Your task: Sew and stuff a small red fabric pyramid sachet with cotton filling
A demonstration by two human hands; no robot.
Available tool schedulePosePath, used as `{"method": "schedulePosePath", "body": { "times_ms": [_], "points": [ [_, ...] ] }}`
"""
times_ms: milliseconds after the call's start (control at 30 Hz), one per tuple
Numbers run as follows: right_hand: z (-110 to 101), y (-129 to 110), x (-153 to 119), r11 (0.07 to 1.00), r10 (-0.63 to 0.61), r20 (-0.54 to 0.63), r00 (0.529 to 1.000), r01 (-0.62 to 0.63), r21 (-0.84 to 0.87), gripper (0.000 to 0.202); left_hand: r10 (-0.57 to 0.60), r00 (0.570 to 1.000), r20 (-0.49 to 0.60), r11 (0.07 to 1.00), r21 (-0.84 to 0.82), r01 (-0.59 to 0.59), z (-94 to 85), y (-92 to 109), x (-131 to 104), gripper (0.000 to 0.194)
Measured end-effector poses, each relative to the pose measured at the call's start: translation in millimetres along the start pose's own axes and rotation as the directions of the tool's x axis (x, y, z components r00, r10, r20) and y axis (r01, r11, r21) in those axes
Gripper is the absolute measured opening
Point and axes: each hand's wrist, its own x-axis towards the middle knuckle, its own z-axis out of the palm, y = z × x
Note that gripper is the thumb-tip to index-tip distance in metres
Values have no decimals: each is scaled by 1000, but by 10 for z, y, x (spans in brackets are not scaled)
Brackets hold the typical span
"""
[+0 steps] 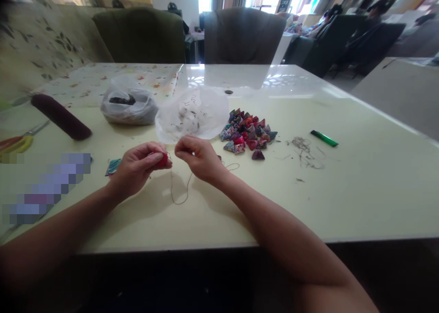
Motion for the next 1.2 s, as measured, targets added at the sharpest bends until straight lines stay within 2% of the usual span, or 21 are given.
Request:
{"method": "schedulePosePath", "body": {
  "times_ms": [100,200,333,433,500,633,833,1033,1200],
  "points": [
    [67,-30,-27,999,-49,-24,999,49,-12,13,99,993,61,990,98,-105,4,-36,-21,16],
    [89,-35,-29,999,-32,-44,998,32,-18,13,314,948,56,902,294,-316,3,-47,-39,12],
    [21,-10,2,998,45,-66,997,-43,43,11,599,786,153,616,540,-574,-17,-21,-42,5],
    [-12,-8,13,990,85,-22,996,-82,113,11,700,672,241,431,607,-667,-38,2,-29,10],
    [-3,-17,10,974,119,46,992,-126,188,12,721,637,273,371,624,-688,-52,9,-20,9],
    [46,-26,-7,892,190,169,967,-242,381,15,725,614,310,323,634,-702,-78,3,-18,9],
    [61,-38,-14,812,191,217,957,-278,514,13,736,572,362,255,634,-730,-92,-12,-36,18],
    [19,-34,-4,866,172,193,966,-241,437,12,740,588,327,290,634,-717,-101,-39,-24,17],
    [-4,-54,-9,887,158,167,973,-214,409,13,728,584,358,270,634,-725,-96,-32,-35,16]
  ]
}}
